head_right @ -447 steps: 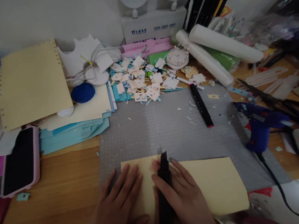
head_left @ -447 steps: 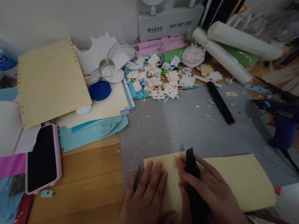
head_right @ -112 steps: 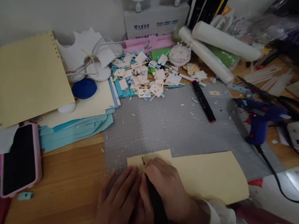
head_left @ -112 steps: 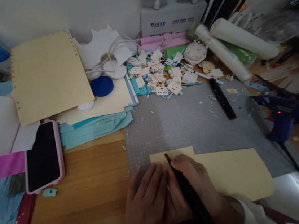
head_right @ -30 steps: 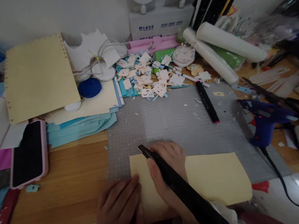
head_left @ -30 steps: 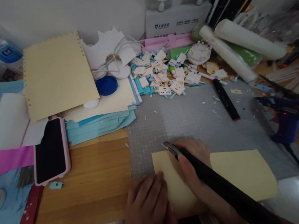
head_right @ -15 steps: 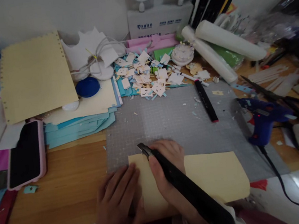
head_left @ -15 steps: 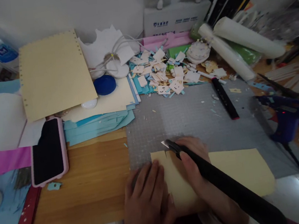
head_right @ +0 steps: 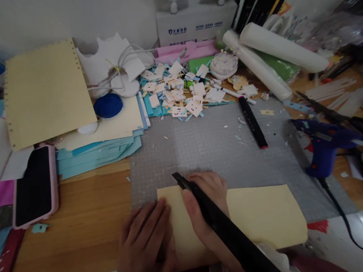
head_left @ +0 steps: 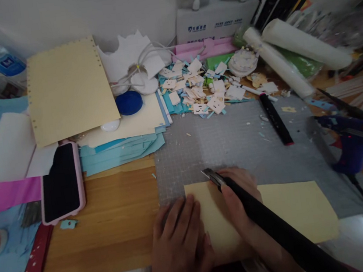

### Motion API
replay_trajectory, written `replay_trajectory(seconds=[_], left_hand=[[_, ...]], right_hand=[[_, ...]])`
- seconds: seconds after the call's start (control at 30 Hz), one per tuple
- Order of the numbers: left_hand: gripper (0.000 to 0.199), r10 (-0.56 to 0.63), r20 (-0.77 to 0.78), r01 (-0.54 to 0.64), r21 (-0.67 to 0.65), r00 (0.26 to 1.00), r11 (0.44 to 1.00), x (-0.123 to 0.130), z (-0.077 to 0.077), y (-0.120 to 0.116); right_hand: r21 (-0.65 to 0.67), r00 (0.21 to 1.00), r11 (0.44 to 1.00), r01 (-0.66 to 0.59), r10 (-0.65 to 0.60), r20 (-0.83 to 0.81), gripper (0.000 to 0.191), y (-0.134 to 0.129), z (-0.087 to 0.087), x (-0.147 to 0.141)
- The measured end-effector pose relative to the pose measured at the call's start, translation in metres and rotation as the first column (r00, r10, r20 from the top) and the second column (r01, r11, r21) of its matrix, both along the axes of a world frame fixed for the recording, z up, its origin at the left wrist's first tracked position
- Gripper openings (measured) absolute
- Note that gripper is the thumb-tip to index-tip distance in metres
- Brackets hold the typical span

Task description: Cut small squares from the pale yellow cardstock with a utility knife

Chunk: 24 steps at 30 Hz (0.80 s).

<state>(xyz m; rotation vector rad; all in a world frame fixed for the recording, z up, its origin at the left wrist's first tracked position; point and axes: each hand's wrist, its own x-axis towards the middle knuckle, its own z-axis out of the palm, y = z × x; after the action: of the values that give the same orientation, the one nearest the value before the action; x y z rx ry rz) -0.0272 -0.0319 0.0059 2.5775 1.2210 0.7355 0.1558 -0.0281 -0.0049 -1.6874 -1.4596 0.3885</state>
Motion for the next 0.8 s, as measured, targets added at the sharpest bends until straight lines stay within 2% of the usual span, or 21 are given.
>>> replay_trajectory(seconds=[0.4,0.8], left_hand=[[0.036,-0.014,-0.006,0.014,0.022,1.000,1.000,0.0006,0.0023,0.0028],[0.036,-0.022,-0.033,0.024,0.041,0.999,0.999,-0.0006,0.0043,0.0034]], right_hand=[[-0.009,1.000,1.000,-0.014,0.015,0.024,0.020,0.0018,0.0037,0.0012],[-0.006,0.999,1.000,0.021,-0.021,0.040,0.022,0.0048,0.0019,-0.0013]])
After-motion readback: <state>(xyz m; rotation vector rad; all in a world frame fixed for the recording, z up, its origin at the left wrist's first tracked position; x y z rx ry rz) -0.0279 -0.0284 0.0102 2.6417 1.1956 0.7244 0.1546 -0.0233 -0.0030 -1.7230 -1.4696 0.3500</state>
